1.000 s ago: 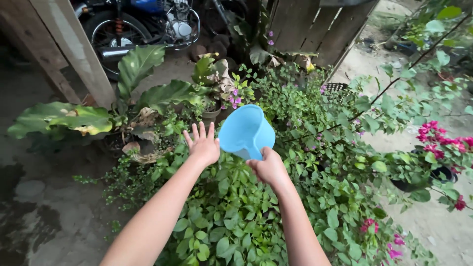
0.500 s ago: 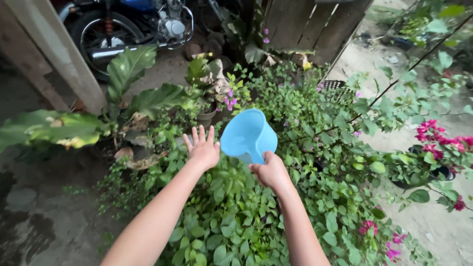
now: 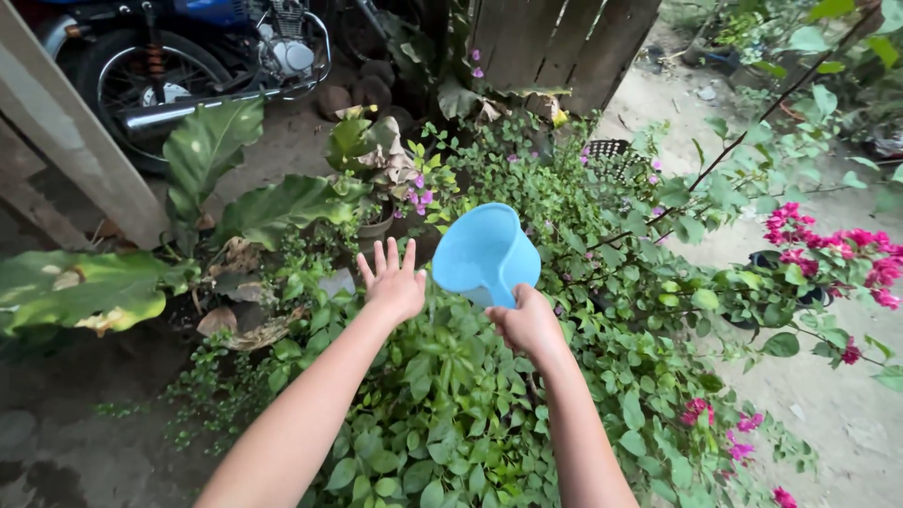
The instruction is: The person repeatedly scoops water from a black bucket using a light blue plastic scoop and pours it onto various potted plants and garden beds in an outdoor yard. The person moves between different plant clusters, refilling the scoop as needed.
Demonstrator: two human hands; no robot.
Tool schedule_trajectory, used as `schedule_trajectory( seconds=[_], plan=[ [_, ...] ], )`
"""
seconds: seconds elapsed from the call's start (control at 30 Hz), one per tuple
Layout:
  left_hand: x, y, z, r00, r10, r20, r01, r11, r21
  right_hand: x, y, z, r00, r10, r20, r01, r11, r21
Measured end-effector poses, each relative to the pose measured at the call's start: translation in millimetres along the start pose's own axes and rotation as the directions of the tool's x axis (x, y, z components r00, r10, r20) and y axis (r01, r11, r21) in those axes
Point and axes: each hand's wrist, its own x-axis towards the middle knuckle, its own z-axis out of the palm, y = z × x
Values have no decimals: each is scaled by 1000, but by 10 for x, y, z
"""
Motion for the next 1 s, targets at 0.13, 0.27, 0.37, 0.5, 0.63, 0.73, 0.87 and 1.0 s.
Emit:
schedule_trajectory(
  seconds=[0.13,0.27,0.37,0.5,0.63,0.73,0.87,1.0],
  plan=[
    [72,5,-40,1000,29,-10,-29,1000,-11,9,-70,11,1000,-4,-24,3,999,-34],
    [127,71,-65,999,48,-9,-49,999,-17,-34,-144,0,999,20,-41,-22,999,-44],
    [162,120,-58,998,62,-2,-62,998,-25,-32,-169,-7,998,30,-49,-33,998,-61],
    [181,173,-71,998,70,6,-70,997,-30,-18,-197,-21,998,34,-52,-37,996,-77],
    [221,192,-30,997,83,5,-83,995,-51,40,-156,-27,997,38,-60,-42,996,-73],
    [241,196,-18,996,87,-2,-87,995,-49,84,-117,-20,997,45,-64,-49,996,-71],
    [236,217,-56,996,93,-6,-93,991,-96,105,-107,-34,996,57,-72,-59,998,-30],
    [210,263,-96,995,101,17,-99,992,-75,160,-63,-38,995,60,-80,-60,998,-2]
  ],
)
